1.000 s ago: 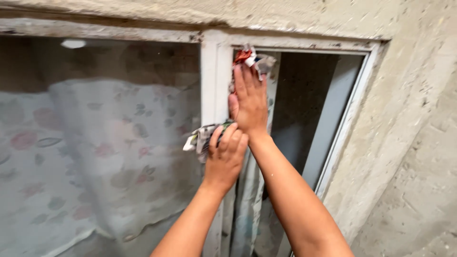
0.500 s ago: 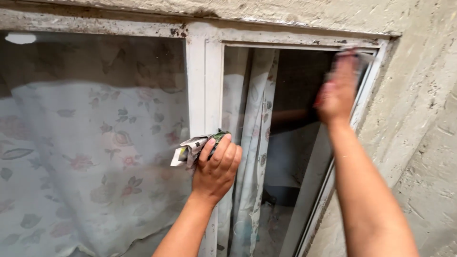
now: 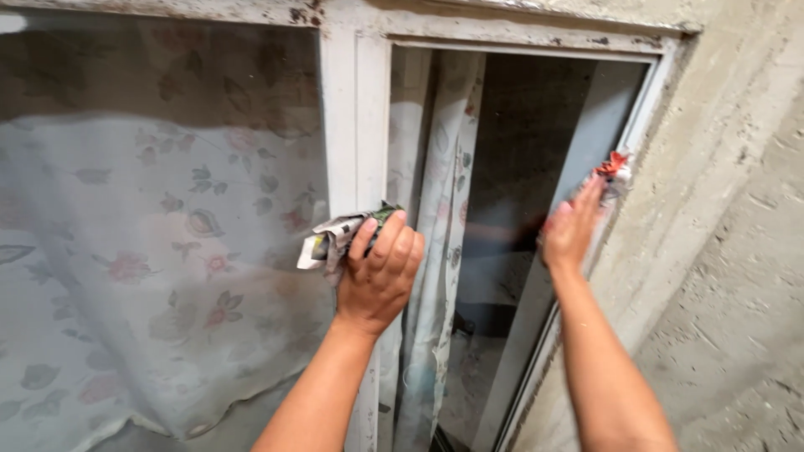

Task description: Cleaning the glass and frame of a sliding door using a cloth and newspaper.

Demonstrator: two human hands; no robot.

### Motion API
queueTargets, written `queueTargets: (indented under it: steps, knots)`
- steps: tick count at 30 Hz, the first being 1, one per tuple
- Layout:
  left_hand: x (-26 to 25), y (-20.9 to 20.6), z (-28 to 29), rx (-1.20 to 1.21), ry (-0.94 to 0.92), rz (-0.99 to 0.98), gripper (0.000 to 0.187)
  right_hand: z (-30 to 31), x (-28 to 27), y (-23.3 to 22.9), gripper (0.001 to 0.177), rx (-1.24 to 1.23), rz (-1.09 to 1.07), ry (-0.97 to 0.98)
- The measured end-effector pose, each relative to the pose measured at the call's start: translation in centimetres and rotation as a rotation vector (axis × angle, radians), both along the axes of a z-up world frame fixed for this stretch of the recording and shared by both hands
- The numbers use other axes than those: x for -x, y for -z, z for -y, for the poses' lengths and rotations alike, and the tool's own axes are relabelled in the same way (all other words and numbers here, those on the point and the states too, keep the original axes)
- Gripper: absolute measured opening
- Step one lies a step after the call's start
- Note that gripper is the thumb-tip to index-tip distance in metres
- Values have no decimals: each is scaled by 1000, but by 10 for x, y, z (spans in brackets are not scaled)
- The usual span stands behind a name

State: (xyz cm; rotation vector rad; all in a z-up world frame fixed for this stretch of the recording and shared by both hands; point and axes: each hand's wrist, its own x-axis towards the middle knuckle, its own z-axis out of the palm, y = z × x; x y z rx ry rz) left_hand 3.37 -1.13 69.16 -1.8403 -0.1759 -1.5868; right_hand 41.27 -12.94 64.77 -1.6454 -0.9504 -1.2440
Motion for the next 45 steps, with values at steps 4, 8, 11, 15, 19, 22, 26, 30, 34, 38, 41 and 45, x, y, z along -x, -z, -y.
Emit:
queueTargets:
  steps: [4,8,11,15,19,22,26,30,34,38,41,45]
  knots:
    - [1,3,-1,21,-13,-28,23,-50,114,-25,61,-245,-9,-200]
    - [0,9,-4,31,113,-16,27,-81,229,24,60,-30,40,-364]
    - [2,10,-5,27,130,-21,27,-77,224,62,64,247,179,-469]
    - [3,9,-4,3,56,-44,23,-41,143,30,62,518,430,-387]
    - [2,8,-4,15,49,-40,22,-12,50,27,64,166,317,-309]
    - [2,8,-3,11,43,-46,19,-1,43,41,64,-116,-16,-235]
    - [0,8,-3,4,43,-49,20,-19,45,87,62,-260,-121,-118]
    - [2,5,-3,-25,69,-44,18,-33,107,120,57,-303,-252,-85]
    - [1,4,-3,-20,74,-47,17,-16,153,140,53,-242,-410,-203]
    - [8,-6,14,149,156,-102,24,28,186,107,47,-621,-1031,-1248]
    - [26,-6,44,292,339,-119,31,64,226,65,43,-744,-1341,-1895]
    - [65,8,77,475,379,-110,38,69,258,44,47,-600,-1390,-2141]
